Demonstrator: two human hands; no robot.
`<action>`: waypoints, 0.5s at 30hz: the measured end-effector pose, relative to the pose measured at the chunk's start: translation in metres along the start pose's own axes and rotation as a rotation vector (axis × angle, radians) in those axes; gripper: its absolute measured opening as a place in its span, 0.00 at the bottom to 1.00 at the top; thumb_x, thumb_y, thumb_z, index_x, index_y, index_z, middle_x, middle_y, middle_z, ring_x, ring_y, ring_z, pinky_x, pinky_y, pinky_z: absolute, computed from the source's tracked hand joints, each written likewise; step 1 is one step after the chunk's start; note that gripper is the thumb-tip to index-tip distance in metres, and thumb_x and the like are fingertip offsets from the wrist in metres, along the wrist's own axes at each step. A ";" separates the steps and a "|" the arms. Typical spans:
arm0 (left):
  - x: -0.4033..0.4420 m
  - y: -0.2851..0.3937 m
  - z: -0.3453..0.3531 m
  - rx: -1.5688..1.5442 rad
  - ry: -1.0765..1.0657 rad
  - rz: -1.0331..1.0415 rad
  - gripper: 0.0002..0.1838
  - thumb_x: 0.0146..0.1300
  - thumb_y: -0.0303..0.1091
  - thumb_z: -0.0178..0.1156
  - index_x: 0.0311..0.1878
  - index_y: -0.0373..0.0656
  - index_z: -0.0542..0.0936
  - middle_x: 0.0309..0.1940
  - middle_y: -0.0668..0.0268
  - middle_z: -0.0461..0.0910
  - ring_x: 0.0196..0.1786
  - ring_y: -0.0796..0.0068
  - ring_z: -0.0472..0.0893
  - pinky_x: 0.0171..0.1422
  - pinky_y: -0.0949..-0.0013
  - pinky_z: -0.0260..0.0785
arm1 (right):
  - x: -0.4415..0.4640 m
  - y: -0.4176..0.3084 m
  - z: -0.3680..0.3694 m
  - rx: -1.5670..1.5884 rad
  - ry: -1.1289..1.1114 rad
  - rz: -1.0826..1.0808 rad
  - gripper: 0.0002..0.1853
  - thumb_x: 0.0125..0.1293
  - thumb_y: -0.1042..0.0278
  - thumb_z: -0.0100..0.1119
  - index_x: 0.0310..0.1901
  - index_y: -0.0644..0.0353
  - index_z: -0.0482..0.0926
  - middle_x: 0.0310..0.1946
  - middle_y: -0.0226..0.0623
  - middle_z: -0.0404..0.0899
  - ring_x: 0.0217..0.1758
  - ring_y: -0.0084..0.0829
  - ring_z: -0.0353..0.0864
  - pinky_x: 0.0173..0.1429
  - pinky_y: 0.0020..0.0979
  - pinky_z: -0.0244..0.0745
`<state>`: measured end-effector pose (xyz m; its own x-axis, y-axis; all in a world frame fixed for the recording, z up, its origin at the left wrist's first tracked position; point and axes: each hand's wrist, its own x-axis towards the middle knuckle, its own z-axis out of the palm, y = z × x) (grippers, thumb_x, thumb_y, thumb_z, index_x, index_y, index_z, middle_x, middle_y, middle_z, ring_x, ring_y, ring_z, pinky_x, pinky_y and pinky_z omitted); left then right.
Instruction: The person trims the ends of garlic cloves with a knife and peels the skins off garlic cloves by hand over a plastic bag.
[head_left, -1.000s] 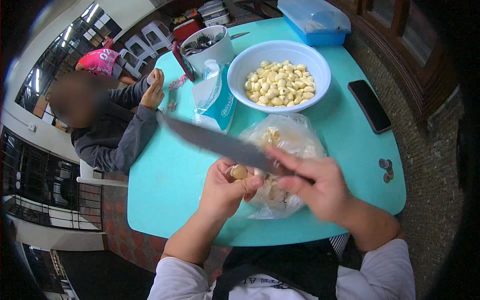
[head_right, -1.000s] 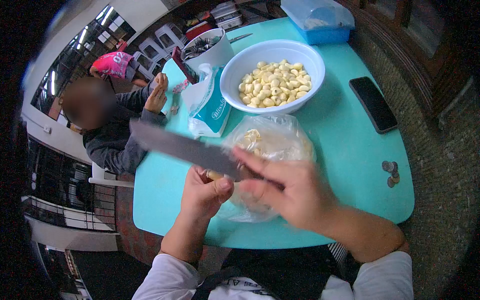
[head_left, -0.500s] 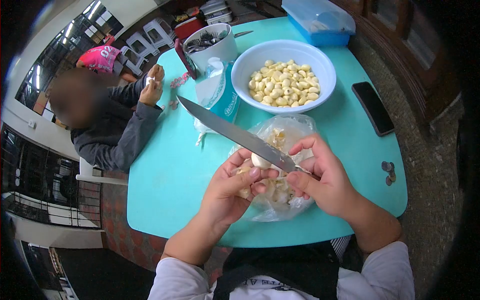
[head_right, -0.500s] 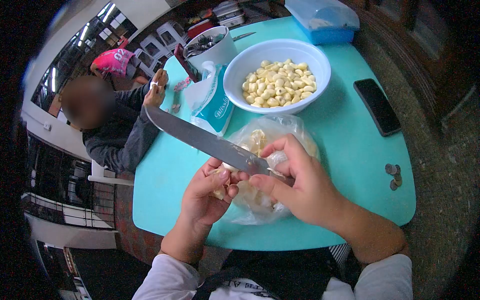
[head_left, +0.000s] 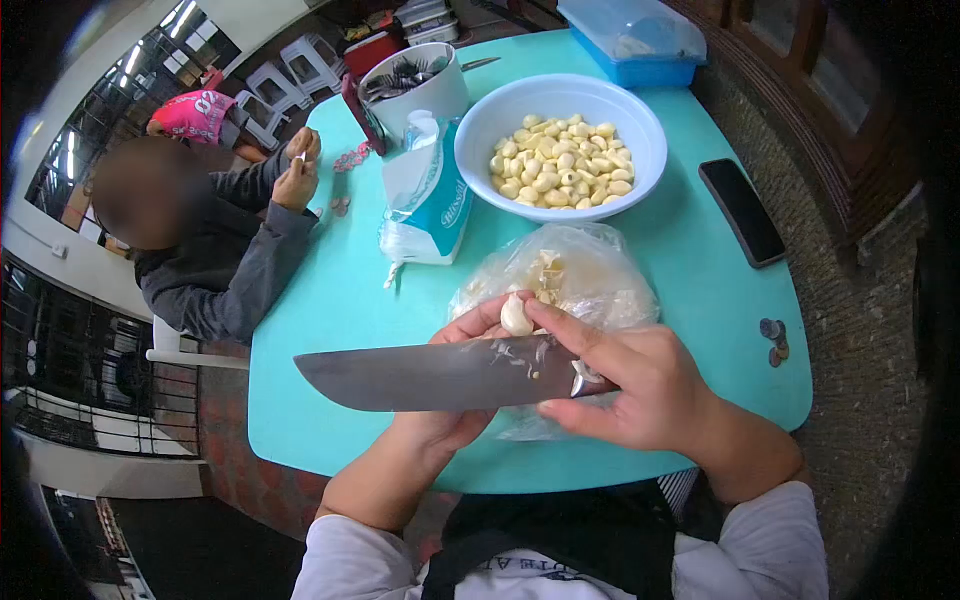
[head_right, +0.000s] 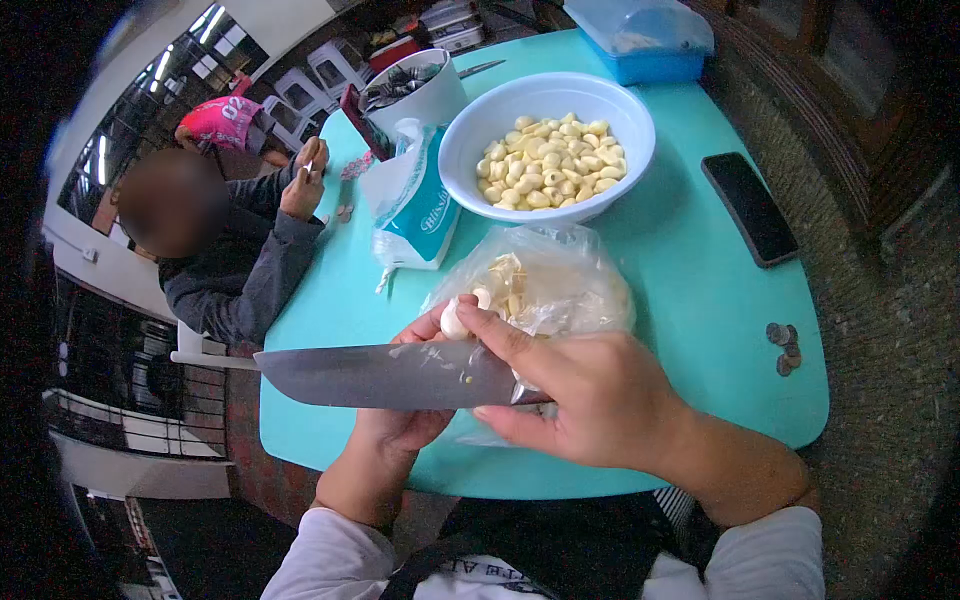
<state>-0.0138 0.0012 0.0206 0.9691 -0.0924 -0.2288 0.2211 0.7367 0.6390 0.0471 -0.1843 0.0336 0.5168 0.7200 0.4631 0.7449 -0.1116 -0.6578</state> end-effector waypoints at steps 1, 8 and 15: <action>0.000 0.000 -0.002 -0.010 0.002 -0.004 0.22 0.62 0.30 0.57 0.59 0.37 0.68 0.51 0.61 0.76 0.48 0.72 0.79 0.53 0.70 0.73 | 0.000 0.001 0.001 -0.006 0.003 -0.015 0.37 0.51 0.61 0.65 0.64 0.58 0.63 0.32 0.44 0.80 0.25 0.38 0.80 0.32 0.34 0.76; 0.001 -0.004 -0.010 0.170 0.007 0.038 0.28 0.62 0.46 0.54 0.61 0.39 0.66 0.55 0.55 0.72 0.55 0.64 0.75 0.61 0.61 0.69 | 0.001 -0.002 0.002 -0.015 0.005 -0.016 0.37 0.47 0.66 0.68 0.61 0.62 0.66 0.28 0.43 0.80 0.22 0.35 0.80 0.28 0.30 0.75; 0.002 -0.001 -0.003 0.077 0.055 0.013 0.23 0.62 0.37 0.55 0.59 0.38 0.69 0.51 0.59 0.76 0.48 0.70 0.79 0.53 0.69 0.73 | 0.002 -0.002 -0.001 0.001 -0.066 0.031 0.33 0.52 0.66 0.64 0.62 0.61 0.67 0.27 0.42 0.79 0.22 0.36 0.79 0.30 0.31 0.74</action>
<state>-0.0129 0.0021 0.0171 0.9649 -0.0445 -0.2590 0.2184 0.6836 0.6964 0.0471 -0.1829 0.0366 0.5105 0.7601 0.4020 0.7286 -0.1340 -0.6717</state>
